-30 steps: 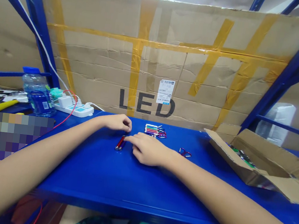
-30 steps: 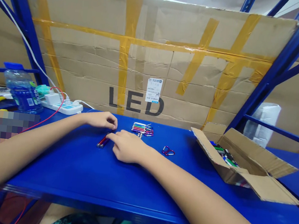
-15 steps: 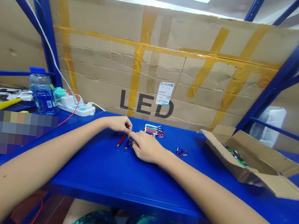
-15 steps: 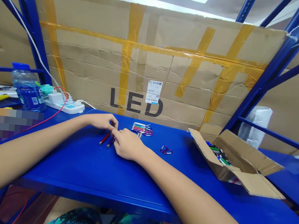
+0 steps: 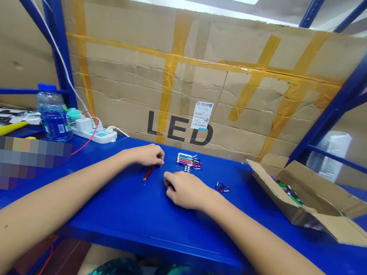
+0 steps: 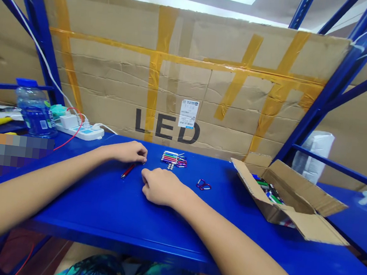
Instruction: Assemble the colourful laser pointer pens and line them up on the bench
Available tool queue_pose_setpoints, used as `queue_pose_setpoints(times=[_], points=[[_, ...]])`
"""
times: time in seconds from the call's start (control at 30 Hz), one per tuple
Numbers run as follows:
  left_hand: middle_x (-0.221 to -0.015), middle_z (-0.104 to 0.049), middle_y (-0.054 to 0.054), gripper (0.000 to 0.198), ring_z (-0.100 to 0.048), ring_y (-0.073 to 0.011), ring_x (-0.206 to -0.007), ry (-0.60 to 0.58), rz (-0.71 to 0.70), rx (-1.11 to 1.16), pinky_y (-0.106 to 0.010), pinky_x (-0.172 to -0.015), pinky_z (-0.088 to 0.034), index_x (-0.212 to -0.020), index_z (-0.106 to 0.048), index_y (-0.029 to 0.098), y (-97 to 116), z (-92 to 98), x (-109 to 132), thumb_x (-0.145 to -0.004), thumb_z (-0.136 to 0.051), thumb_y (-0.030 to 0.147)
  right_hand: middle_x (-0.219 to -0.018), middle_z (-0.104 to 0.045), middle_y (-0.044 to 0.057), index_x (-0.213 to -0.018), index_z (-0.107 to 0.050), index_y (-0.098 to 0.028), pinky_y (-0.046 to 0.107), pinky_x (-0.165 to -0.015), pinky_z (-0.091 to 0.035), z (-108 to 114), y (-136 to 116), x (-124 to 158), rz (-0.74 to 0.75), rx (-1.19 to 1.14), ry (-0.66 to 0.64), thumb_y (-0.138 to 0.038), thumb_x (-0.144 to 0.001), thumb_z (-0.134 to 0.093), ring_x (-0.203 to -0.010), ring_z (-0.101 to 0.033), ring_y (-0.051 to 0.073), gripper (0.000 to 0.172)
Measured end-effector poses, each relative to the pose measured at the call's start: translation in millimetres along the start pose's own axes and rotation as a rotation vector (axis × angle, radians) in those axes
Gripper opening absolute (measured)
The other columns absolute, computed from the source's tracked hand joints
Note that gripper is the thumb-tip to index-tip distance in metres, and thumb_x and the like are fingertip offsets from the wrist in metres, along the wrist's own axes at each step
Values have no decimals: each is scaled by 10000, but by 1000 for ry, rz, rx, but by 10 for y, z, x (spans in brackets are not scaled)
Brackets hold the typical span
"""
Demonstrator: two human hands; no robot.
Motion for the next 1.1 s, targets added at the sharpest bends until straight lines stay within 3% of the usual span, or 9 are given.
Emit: queue_pose_setpoints(times=[0.27, 0.4, 0.53, 0.67, 0.83, 0.93, 1.1], points=[[-787, -698, -31, 150, -596, -154, -706, -23, 7, -3, -237, -616, -385, -798, -688, 185, -38, 0, -1, -816, -570, 275, -835, -653, 29, -903, -553, -209, 245, -554, -297, 64, 99, 139, 5, -123, -83, -195, -836, -503, -701, -552, 158, 85], [-801, -699, -29, 189, -592, -154, -711, 87, -20, 5, -246, -642, -386, -824, -681, 184, 69, 74, 12, -852, -523, 285, -851, -657, 49, -922, -569, -204, 253, -569, -306, 36, 58, 131, 16, -67, -71, -211, -855, -492, -707, -559, 168, 102], [-914, -703, -48, 212, -610, -172, -822, 201, -174, -20, -265, -747, -413, -925, -680, 175, 308, 69, -15, -883, -483, 241, -857, -672, 57, -931, -594, -206, 257, -563, -298, 91, 89, 140, -39, -38, -96, -223, -849, -495, -691, -558, 170, 130], [-1044, -672, -109, 231, -593, -231, -982, 229, -330, -166, -326, -859, -425, -1007, -673, 149, 543, -62, -60, -895, -477, 199, -812, -674, 53, -841, -591, -200, 264, -526, -275, 279, 332, 212, -143, -31, -130, -217, -819, -505, -639, -533, 162, 90], [-1042, -668, -93, 231, -580, -231, -997, 231, -430, -242, -347, -883, -427, -1003, -680, 186, 706, -196, -62, -906, -471, 185, -782, -654, 44, -794, -560, -199, 263, -524, -284, 462, 780, 355, -357, -49, -49, -180, -811, -482, -621, -536, 148, 82], [-1039, -684, -80, 249, -583, -231, -1019, 227, -450, -243, -350, -903, -418, -1028, -686, 207, 745, -242, -64, -899, -475, 175, -811, -654, 49, -779, -555, -193, 256, -525, -295, 432, 901, 390, -386, -82, -38, -174, -799, -511, -645, -549, 147, 53], [-1059, -693, -76, 267, -586, -251, -1048, 197, -456, -312, -363, -865, -417, -1081, -681, 223, 753, -299, -99, -899, -487, 196, -813, -643, 46, -920, -528, -196, 249, -502, -323, 317, 906, 371, -398, -151, -83, -203, -809, -514, -564, -529, 134, 112]])
Point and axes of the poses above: each hand's wrist, its own x-axis away from the middle knuckle, its own z-axis out of the back of the hand, y = z × x, the point moved 4 cm from there along -x, towards the middle knuckle
